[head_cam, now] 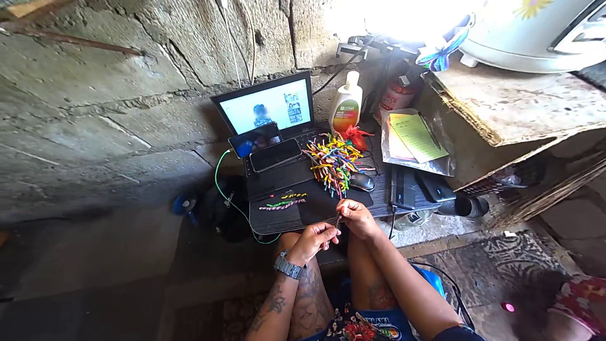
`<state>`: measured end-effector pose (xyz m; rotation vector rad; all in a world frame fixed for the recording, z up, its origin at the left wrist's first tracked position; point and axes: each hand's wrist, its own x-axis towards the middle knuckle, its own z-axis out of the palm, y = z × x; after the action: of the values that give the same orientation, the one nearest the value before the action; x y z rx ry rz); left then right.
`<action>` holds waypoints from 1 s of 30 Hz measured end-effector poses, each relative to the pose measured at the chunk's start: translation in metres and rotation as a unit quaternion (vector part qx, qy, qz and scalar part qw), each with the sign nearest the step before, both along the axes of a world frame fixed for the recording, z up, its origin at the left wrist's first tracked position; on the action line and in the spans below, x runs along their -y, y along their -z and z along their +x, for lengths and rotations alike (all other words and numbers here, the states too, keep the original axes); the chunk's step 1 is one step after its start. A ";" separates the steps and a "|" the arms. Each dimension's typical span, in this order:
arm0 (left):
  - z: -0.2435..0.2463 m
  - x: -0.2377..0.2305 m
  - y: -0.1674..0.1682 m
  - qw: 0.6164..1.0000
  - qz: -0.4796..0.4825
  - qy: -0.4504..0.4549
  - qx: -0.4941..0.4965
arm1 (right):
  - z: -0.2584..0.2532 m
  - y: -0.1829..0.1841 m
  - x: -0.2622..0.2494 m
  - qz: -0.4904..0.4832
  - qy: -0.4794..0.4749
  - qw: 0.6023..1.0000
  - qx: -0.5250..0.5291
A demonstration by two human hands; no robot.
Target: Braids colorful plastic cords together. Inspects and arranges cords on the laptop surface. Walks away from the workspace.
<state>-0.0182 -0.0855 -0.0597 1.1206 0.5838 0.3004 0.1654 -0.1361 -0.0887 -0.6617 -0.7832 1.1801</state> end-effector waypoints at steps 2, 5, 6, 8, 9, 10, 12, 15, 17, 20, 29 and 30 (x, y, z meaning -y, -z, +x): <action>0.001 0.001 0.002 0.999 0.027 -0.021 0.014 | -0.001 0.000 -0.001 -0.002 0.026 1.000 -0.006; 0.003 0.003 0.009 0.991 0.093 -0.095 0.035 | -0.002 -0.001 -0.001 -0.034 0.083 0.996 0.007; 0.003 0.002 0.011 0.984 0.132 -0.113 0.031 | -0.002 -0.002 0.000 -0.047 0.098 0.994 0.019; 0.003 0.004 0.011 0.956 0.257 -0.139 0.003 | -0.003 -0.005 0.000 -0.073 0.124 0.989 0.045; 0.003 0.007 0.010 0.929 0.337 -0.150 -0.017 | -0.004 -0.007 -0.001 -0.087 0.135 0.985 0.059; 0.002 0.010 0.006 0.891 0.422 -0.163 -0.035 | -0.006 -0.009 -0.001 -0.101 0.146 0.982 0.072; 0.000 0.013 -0.002 0.817 0.546 -0.176 -0.058 | -0.012 -0.018 -0.002 -0.125 0.161 0.975 0.094; -0.009 0.004 -0.015 0.783 0.588 -0.190 -0.067 | -0.006 -0.036 -0.003 -0.149 0.151 0.957 0.200; -0.017 -0.016 -0.021 0.780 0.587 -0.199 -0.083 | 0.008 -0.045 -0.007 -0.149 0.149 0.921 0.328; -0.031 -0.052 -0.027 0.771 0.585 -0.196 -0.160 | 0.030 -0.048 -0.019 -0.135 0.213 0.827 0.502; -0.053 -0.091 -0.006 0.727 0.576 -0.162 -0.335 | 0.058 -0.042 -0.036 -0.147 0.282 0.697 0.643; -0.054 -0.090 -0.004 0.727 0.575 -0.171 -0.335 | 0.059 -0.045 -0.034 -0.147 0.283 0.719 0.617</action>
<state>-0.0718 0.0042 -0.0555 2.3869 1.3476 0.6251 0.2242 -0.1019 -0.0441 -1.8905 -1.3389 0.1252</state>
